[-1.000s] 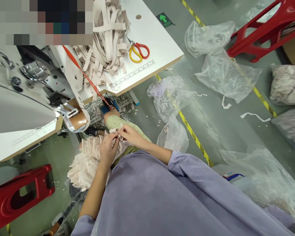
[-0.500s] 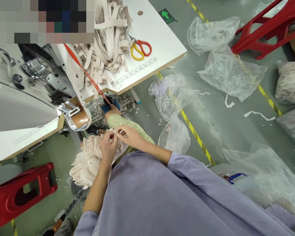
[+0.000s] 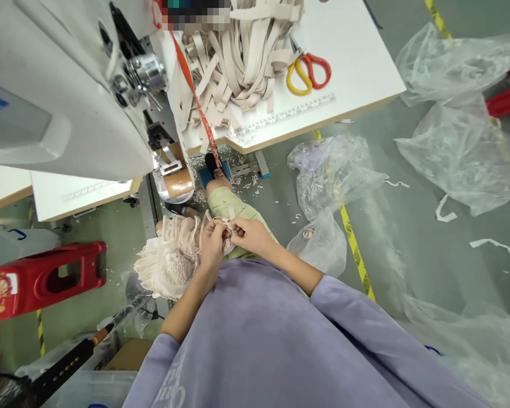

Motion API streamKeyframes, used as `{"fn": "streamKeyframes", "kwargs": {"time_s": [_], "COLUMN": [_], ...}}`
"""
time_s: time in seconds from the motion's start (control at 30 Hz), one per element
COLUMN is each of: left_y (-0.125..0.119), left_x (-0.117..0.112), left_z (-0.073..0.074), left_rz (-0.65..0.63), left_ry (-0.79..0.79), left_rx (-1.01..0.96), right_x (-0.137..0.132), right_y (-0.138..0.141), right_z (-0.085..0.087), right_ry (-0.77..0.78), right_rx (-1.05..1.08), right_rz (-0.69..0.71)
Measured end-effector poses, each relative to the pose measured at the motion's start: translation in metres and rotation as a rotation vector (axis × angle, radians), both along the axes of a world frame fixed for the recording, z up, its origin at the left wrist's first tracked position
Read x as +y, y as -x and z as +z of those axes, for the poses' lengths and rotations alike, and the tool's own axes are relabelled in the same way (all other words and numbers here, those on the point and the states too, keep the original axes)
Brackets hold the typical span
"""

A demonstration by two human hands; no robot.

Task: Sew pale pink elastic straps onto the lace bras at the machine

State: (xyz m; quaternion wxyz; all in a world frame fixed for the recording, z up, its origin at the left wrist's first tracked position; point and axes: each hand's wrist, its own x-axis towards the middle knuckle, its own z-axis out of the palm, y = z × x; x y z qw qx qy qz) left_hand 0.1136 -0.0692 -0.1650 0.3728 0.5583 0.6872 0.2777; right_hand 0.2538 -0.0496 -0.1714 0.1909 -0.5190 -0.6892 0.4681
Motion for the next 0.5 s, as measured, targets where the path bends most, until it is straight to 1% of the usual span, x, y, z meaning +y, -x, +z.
{"fn": "streamKeyframes", "kwargs": {"time_s": [0.07, 0.13, 0.27, 0.37, 0.43, 0.5], "left_y": [0.001, 0.008, 0.033, 0.046, 0.050, 0.051], "left_x": [-0.001, 0.000, 0.009, 0.017, 0.021, 0.022], "left_z": [-0.003, 0.000, 0.010, 0.012, 0.009, 0.005], "left_rz": [-0.024, -0.090, -0.302, -0.426, -0.459, -0.447], "left_ry": [0.022, 0.029, 0.031, 0.052, 0.064, 0.070], "left_rx": [0.013, 0.036, 0.093, 0.113, 0.116, 0.111], "right_x": [0.000, 0.001, 0.005, 0.005, 0.004, 0.003], "right_y": [0.001, 0.002, 0.002, 0.004, 0.004, 0.004], "right_z": [-0.003, -0.006, -0.008, -0.009, -0.008, -0.008], "right_ry": [-0.023, -0.051, -0.102, -0.121, -0.122, -0.113], "right_rx": [-0.024, -0.044, -0.070, -0.073, -0.070, -0.061], "right_rz": [0.002, 0.035, 0.138, 0.184, 0.187, 0.177]}}
